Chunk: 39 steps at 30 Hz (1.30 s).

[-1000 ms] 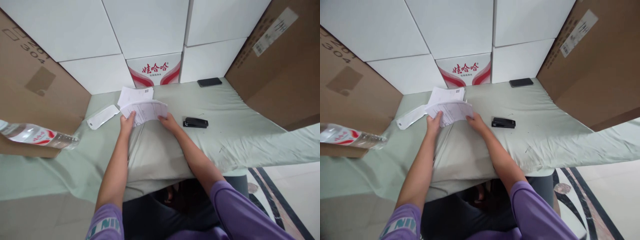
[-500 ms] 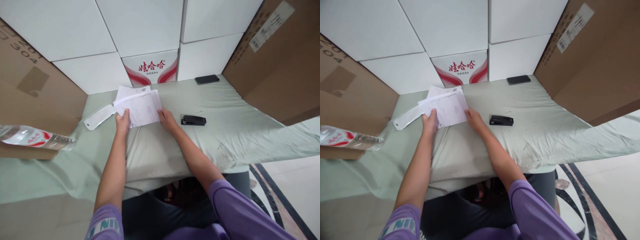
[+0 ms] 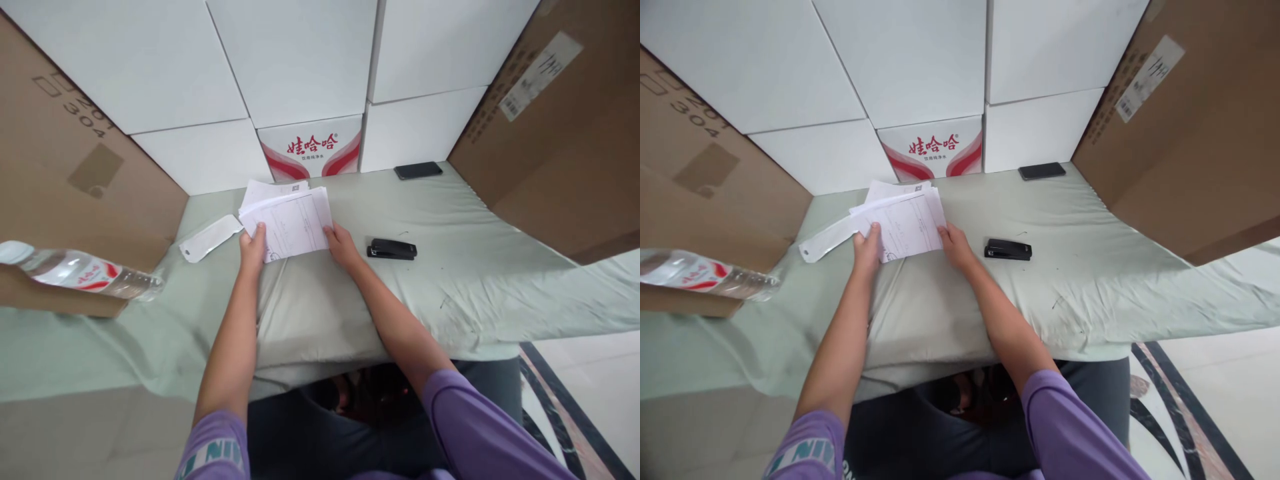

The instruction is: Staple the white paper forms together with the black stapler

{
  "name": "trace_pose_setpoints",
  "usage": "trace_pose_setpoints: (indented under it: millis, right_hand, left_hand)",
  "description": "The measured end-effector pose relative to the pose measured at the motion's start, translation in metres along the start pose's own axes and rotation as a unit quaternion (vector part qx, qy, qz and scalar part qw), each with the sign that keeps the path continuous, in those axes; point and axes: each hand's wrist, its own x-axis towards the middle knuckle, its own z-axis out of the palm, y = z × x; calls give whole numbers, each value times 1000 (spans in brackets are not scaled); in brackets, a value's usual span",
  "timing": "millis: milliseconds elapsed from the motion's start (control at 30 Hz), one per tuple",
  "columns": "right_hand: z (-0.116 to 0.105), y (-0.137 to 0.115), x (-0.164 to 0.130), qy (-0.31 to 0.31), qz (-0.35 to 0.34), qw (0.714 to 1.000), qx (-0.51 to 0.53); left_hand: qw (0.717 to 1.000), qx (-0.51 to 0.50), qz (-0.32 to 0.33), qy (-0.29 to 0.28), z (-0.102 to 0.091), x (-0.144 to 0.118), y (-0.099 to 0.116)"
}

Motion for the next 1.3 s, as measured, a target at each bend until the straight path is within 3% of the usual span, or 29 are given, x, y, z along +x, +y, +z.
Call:
trace_pose_setpoints:
  millis: [133, 300, 367, 633, 1300]
  right_hand:
    - [1, 2, 2, 7, 53, 997, 48]
    - [0, 3, 7, 81, 109, 981, 141]
    - [-1, 2, 7, 88, 107, 979, 151]
    - [1, -4, 4, 95, 97, 981, 136]
    - [-3, -17, -6, 77, 53, 988, 127]
  left_hand:
    - [997, -66, -28, -8, -2, 5, 4]
    - [983, -79, -95, -133, -9, 3, 18]
    - [981, -73, -96, -155, -9, 0, 23]
    - [986, -75, -72, -133, -2, -5, 33]
    - [993, -63, -20, -98, -4, -1, 30]
